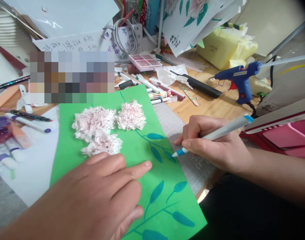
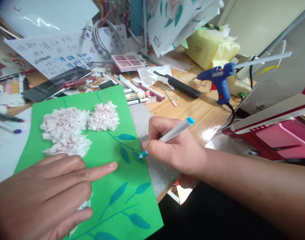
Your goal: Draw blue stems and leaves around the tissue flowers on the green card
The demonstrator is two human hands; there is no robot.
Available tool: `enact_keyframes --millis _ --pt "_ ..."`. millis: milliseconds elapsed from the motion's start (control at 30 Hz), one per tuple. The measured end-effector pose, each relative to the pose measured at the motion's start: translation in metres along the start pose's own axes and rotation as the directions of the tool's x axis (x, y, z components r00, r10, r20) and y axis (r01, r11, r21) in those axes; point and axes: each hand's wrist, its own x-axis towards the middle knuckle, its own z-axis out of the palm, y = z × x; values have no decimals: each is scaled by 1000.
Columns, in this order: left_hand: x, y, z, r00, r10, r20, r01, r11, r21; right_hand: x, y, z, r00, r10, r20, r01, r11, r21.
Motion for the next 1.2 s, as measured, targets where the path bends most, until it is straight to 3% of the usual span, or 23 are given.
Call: enact_keyframes --millis 1200 --pt "5 -1 -8 991 35 130 -33 999 -18 -1 -1 -3 994 74 75 -80 993 83"
